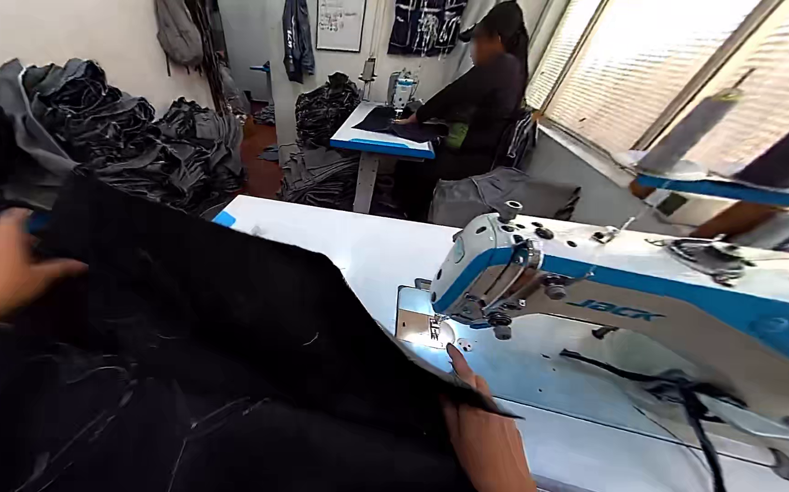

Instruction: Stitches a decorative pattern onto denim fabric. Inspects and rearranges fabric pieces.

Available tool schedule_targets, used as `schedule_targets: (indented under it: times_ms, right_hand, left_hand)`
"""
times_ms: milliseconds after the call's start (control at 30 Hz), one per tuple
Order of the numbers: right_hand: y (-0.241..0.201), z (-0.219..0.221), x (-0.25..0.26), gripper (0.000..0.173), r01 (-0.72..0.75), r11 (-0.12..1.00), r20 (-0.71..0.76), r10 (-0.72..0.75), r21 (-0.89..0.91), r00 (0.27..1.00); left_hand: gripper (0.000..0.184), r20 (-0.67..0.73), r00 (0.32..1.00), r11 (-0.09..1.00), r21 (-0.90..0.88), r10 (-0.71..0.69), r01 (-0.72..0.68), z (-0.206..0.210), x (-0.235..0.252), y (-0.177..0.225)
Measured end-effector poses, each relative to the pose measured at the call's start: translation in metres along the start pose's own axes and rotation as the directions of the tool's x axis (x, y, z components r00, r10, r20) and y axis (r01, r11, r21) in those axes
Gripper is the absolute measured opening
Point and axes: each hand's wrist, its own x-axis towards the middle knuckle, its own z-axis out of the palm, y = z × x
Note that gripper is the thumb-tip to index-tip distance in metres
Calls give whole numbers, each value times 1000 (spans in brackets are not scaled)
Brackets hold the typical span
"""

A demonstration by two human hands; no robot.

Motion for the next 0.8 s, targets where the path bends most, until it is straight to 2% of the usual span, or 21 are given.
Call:
schedule_targets:
  times_ms: [67,100,133,167,200,267,300,400,467,600,800]
  right_hand:
    - [6,-1,8,59,121,988,-62,-127,-96,990]
    - [5,1,13,61,213,975,-65,-216,-58,974]
    - [1,3,19,60,308,951,-50,-307,6,950]
    - [-5,7,27,56,397,916,-21,-397,56,918]
    - [-12,14,34,51,481,872,16,-484,95,875]
    - [-20,38,41,48,579,792,104,-604,197,790]
    - [-18,48,42,48,572,778,142,-616,260,775]
    - [5,53,45,47,452,816,174,-535,360,827]
    - [25,49,45,47,446,835,133,-506,321,852]
    - [74,34,56,45,417,889,135,-444,188,886]
    - [168,-3,99,41,355,933,267,-355,51,896]
  left_hand:
    - [90,213,963,985,21,164,-173,77,5,48]
    - [90,337,910,968,-13,240,-251,116,0,69]
    - [90,459,847,958,-38,268,-283,151,-10,90]
    - [90,568,789,965,-34,234,-261,175,-21,110]
    - [88,621,760,968,9,192,-252,189,-30,126]
    - [86,617,768,961,67,173,-270,200,-37,137]
    - [86,595,783,956,79,183,-284,202,-38,136]
    - [89,513,823,940,80,245,-330,210,-41,132]
    - [91,474,834,934,65,281,-352,218,-44,143]
    - [89,469,818,920,30,333,-392,238,-34,196]
    - [80,497,789,918,-38,360,-395,279,-17,300]
